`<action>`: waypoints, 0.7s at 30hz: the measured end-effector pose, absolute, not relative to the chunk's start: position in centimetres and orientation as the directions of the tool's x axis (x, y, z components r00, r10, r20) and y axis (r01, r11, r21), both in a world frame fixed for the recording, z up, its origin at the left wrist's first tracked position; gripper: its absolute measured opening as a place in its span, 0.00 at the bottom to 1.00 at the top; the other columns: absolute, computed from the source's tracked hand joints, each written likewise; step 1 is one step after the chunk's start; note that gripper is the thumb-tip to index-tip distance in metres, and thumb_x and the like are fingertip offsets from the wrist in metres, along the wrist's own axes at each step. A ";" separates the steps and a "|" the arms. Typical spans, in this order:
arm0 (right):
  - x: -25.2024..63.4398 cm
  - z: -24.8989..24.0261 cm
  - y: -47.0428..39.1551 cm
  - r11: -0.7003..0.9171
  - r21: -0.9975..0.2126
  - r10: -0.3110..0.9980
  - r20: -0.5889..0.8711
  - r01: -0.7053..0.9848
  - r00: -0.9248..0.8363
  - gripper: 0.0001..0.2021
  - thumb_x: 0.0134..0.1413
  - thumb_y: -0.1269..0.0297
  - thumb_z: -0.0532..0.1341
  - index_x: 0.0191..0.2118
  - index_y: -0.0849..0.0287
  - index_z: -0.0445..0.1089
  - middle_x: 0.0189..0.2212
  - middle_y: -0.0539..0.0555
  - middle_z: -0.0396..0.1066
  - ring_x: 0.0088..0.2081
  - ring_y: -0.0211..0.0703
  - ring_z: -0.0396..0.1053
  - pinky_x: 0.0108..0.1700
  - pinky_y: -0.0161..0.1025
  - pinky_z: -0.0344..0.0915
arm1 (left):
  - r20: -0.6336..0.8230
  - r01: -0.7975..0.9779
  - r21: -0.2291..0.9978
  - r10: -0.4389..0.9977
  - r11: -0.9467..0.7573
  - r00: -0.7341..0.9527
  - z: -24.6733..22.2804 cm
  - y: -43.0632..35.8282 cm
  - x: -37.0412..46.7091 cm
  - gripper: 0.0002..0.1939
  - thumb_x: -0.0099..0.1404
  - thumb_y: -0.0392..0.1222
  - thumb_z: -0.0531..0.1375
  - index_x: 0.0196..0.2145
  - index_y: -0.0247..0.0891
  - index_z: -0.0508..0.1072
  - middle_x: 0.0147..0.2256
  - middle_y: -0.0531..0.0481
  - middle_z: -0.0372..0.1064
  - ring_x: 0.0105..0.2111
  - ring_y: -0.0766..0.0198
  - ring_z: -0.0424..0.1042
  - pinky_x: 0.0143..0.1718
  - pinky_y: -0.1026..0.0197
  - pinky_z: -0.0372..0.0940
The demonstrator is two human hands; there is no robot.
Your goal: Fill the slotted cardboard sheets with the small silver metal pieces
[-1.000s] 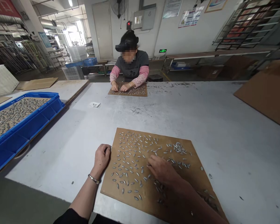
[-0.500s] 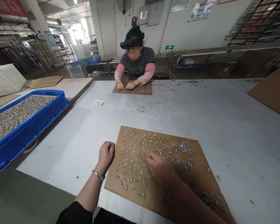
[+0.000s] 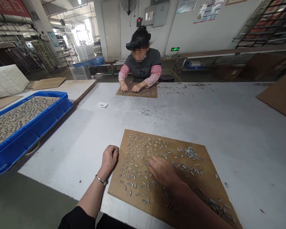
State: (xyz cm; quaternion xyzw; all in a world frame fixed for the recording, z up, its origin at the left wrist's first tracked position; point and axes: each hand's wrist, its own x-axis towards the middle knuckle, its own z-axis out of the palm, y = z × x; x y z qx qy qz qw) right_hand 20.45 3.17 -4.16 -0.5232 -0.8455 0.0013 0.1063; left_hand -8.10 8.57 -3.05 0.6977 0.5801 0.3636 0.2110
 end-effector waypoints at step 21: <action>21.7 -2.9 0.7 0.410 -0.287 0.912 0.120 0.865 -0.392 0.13 0.68 0.70 0.54 0.34 0.56 0.73 0.33 0.51 0.73 0.36 0.41 0.70 0.41 0.38 0.57 | 0.269 0.666 0.704 0.961 -0.246 0.071 -2.6 8.5 -8.1 0.11 0.70 0.39 0.53 0.36 0.41 0.76 0.38 0.46 0.76 0.38 0.57 0.75 0.43 0.54 0.70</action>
